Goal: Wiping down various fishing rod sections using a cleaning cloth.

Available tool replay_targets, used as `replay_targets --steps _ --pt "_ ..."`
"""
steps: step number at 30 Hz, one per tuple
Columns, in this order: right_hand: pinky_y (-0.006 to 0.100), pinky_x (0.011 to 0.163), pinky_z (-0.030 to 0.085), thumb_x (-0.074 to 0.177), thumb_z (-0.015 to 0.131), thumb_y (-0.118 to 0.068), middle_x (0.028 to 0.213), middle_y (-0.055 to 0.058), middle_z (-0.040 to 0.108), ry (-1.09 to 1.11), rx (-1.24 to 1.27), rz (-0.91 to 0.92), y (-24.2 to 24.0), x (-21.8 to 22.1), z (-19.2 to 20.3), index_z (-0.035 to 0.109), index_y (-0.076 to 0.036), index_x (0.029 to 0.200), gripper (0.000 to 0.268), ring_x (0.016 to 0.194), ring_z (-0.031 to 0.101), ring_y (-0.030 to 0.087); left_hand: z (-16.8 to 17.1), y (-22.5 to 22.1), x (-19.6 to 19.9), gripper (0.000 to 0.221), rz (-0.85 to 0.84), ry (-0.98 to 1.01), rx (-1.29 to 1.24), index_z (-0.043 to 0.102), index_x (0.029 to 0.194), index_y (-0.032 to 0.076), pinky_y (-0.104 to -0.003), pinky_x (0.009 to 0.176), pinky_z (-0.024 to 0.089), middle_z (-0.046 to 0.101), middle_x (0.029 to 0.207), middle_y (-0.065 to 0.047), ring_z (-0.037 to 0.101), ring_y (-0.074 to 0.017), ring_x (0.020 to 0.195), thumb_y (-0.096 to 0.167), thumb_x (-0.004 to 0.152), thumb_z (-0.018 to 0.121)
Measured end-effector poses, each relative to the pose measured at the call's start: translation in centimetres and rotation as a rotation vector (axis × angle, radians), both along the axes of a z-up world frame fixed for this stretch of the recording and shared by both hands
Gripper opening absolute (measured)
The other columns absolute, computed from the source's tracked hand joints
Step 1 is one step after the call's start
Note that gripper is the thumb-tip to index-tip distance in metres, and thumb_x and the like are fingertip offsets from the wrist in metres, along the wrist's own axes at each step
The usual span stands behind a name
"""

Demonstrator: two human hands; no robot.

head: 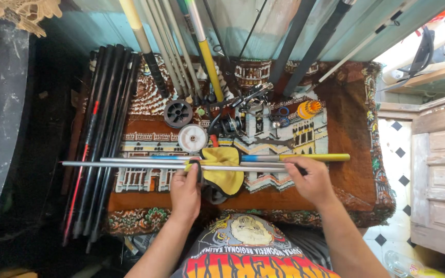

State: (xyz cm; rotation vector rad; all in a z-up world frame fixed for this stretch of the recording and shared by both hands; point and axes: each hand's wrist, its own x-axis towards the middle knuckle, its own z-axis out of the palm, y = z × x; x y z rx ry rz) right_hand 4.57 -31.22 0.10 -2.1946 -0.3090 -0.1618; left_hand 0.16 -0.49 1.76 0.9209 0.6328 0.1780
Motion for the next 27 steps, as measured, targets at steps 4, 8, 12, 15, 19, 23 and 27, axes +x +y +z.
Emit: replay_targets --steps 4,8,12,15,19,23,27 --pt "0.033 0.074 0.057 0.096 0.067 -0.021 0.07 0.006 0.074 0.043 0.076 -0.125 1.5 -1.4 -0.6 0.081 -0.016 0.085 0.019 0.074 0.074 0.021 -1.2 -0.8 -0.2 0.027 -0.066 0.004 0.026 0.069 0.12 -0.006 -0.036 0.086 0.061 0.075 0.107 -0.015 0.071 -0.0174 0.098 0.008 0.096 0.067" --pt "0.033 0.073 0.056 0.097 0.066 -0.02 0.07 0.006 0.075 0.073 0.148 -0.146 3.0 -1.2 -1.0 0.08 -0.016 0.084 0.02 0.071 0.073 0.018 -0.3 -1.6 0.1 0.028 -0.117 0.002 0.063 0.07 0.12 -0.005 -0.034 0.087 0.061 0.075 0.107 -0.014 0.069 -0.0162 0.097 0.006 0.095 0.068" --pt "0.035 0.067 0.054 0.096 0.066 -0.019 0.06 0.007 0.067 0.113 0.181 -0.123 5.1 -1.9 -3.3 0.079 -0.016 0.096 0.013 0.06 0.062 0.015 -0.3 -3.4 -0.8 0.027 -0.284 -0.015 0.14 0.074 0.119 0.001 -0.029 0.086 0.058 0.074 0.104 -0.006 0.063 -0.0099 0.094 0.006 0.093 0.07" --pt "0.031 0.064 0.052 0.1 0.056 -0.015 0.06 0.004 0.061 0.137 0.303 -0.074 7.2 -2.4 -0.9 0.072 -0.013 0.11 0.019 0.06 0.055 0.012 0.0 -4.5 -0.1 0.027 -0.409 -0.082 0.207 0.076 0.116 0.002 -0.029 0.084 0.059 0.074 0.099 -0.005 0.064 -0.0104 0.092 0.004 0.089 0.075" --pt "0.032 0.062 0.053 0.104 0.046 -0.021 0.065 0.008 0.067 0.217 0.365 -0.019 9.4 -3.1 0.3 0.062 -0.008 0.121 0.026 0.057 0.057 0.015 -1.9 -5.9 -0.7 0.034 -0.533 -0.106 0.209 0.077 0.115 0.003 -0.029 0.083 0.06 0.075 0.095 -0.006 0.065 -0.0105 0.088 0.003 0.081 0.082" --pt "0.036 0.069 0.057 0.104 0.046 -0.017 0.086 0.012 0.081 0.174 0.263 0.003 9.7 -3.1 0.0 0.055 -0.011 0.124 0.023 0.072 0.073 0.019 -2.7 -6.1 -0.5 0.032 -0.527 -0.137 0.2 0.079 0.111 0.003 -0.029 0.08 0.06 0.074 0.092 -0.006 0.066 -0.0104 0.086 0.002 0.079 0.085" --pt "0.033 0.062 0.055 0.104 0.045 -0.017 0.072 0.011 0.075 0.163 0.277 0.046 8.9 -3.4 -1.8 0.055 -0.009 0.123 0.023 0.061 0.067 0.018 -2.0 -5.6 -0.5 0.029 -0.49 -0.097 0.194 0.078 0.111 0.002 -0.027 0.078 0.06 0.072 0.09 -0.005 0.065 -0.01 0.084 0.001 0.083 0.081"
